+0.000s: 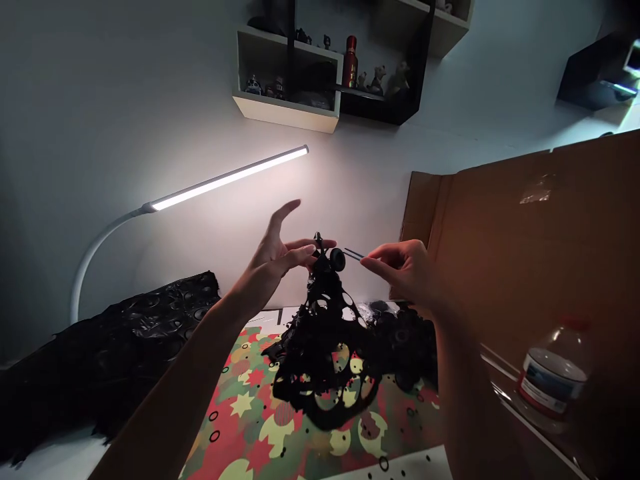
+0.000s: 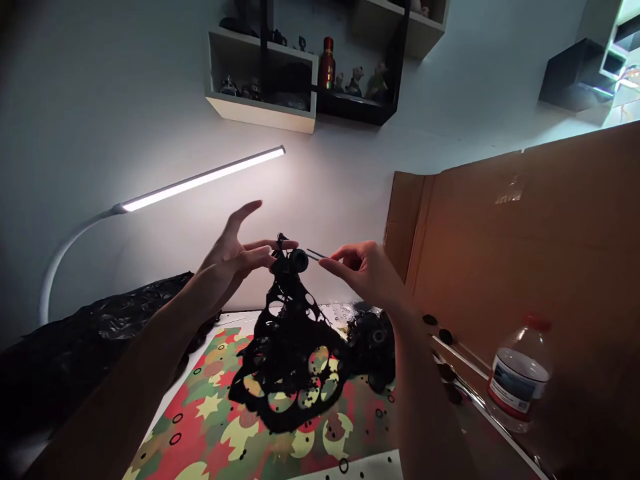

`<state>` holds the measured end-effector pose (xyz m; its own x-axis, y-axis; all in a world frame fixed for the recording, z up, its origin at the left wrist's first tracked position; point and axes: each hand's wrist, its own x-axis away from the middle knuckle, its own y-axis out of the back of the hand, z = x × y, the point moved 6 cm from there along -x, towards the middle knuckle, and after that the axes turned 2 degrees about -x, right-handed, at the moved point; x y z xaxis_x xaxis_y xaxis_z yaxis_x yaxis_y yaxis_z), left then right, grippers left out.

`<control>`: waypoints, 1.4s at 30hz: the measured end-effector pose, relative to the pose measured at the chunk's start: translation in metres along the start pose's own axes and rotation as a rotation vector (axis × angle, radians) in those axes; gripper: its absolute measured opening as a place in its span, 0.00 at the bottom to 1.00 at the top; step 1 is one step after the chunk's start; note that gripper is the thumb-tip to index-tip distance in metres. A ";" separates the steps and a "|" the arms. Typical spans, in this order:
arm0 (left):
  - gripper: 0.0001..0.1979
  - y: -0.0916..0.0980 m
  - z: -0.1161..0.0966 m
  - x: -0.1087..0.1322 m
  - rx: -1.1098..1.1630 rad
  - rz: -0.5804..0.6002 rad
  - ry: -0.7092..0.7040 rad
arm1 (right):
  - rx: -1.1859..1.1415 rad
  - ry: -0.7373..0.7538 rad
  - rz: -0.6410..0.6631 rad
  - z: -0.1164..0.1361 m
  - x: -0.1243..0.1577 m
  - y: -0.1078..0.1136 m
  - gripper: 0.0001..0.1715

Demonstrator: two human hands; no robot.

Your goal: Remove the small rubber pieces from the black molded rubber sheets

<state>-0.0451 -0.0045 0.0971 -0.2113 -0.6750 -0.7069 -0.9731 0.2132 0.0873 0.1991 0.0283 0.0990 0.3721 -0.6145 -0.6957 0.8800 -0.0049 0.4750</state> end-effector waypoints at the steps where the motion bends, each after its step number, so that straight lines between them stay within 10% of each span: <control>1: 0.49 0.001 -0.001 0.000 0.016 -0.021 -0.001 | -0.020 -0.005 0.010 0.000 0.000 -0.002 0.31; 15: 0.44 0.013 0.006 0.002 0.125 -0.105 0.058 | -0.169 -0.095 0.193 0.003 0.003 -0.017 0.25; 25: 0.49 -0.004 0.011 0.002 0.047 0.060 0.128 | -0.109 -0.033 0.223 0.003 0.000 -0.026 0.22; 42: 0.47 0.027 -0.003 -0.005 0.033 -0.189 -0.013 | -0.041 0.059 0.164 0.009 -0.001 -0.034 0.28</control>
<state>-0.0710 0.0026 0.1053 -0.0237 -0.6958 -0.7179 -0.9918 0.1068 -0.0707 0.1658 0.0222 0.0881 0.5273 -0.5571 -0.6415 0.8169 0.1248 0.5631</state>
